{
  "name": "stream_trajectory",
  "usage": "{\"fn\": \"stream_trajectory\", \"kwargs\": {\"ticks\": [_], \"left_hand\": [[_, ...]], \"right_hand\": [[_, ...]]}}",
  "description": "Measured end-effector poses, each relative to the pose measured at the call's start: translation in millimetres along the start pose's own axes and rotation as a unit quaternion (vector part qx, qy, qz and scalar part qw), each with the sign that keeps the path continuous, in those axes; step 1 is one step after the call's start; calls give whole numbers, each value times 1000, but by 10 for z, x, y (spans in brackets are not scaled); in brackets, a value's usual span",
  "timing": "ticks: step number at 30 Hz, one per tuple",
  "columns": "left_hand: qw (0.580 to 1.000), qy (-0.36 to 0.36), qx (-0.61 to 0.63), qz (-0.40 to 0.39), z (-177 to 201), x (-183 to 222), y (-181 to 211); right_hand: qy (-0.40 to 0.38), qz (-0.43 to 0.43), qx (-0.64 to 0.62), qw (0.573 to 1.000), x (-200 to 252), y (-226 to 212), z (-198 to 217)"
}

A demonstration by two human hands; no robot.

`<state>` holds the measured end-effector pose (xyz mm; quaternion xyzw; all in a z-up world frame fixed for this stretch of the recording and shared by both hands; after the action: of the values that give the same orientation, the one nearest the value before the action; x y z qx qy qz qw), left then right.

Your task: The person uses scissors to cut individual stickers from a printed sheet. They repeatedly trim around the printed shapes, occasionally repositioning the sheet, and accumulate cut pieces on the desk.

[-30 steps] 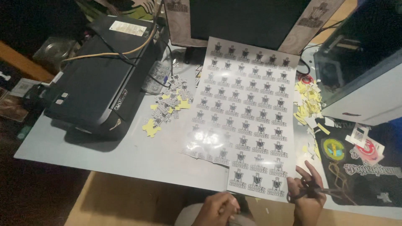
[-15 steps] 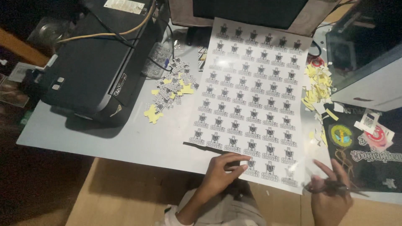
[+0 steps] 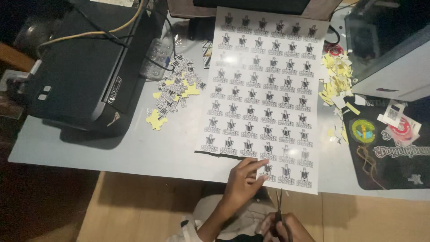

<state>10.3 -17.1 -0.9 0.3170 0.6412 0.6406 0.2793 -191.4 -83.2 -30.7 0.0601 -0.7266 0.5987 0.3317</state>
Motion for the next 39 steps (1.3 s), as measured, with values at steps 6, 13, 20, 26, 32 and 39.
{"fn": "stream_trajectory", "kwargs": {"ticks": [6, 13, 20, 26, 32, 39], "left_hand": [[1000, 12, -13, 11, 28, 6, 5], [999, 40, -18, 24, 32, -16, -8], [996, 62, -61, -12, 55, -25, -59], [997, 66, -43, 9, 35, -11, -135], [995, 55, -85, 21, 47, -10, -65], [993, 39, -110, -28, 45, -2, 28]], "right_hand": [[-5, 43, -37, 998, -211, -145, -128], [34, 29, 8, 999, -287, -342, -255], [30, 47, 6, 998, -298, -336, -267], [36, 47, -2, 998, -283, -382, -315], [51, 75, -60, 994, -341, -256, -343], [110, 47, 1, 993, -367, -206, -332]]}}
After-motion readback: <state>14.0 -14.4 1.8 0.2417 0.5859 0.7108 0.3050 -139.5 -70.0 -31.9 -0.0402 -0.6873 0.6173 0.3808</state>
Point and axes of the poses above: each hand's wrist, its own x-axis away from the middle knuckle, its own z-axis out of the back of the hand, y = z × x, the point moved 2 cm from there along -x, towards the middle knuckle, and after that the axes turned 9 degrees about y, right-handed, at the moved point
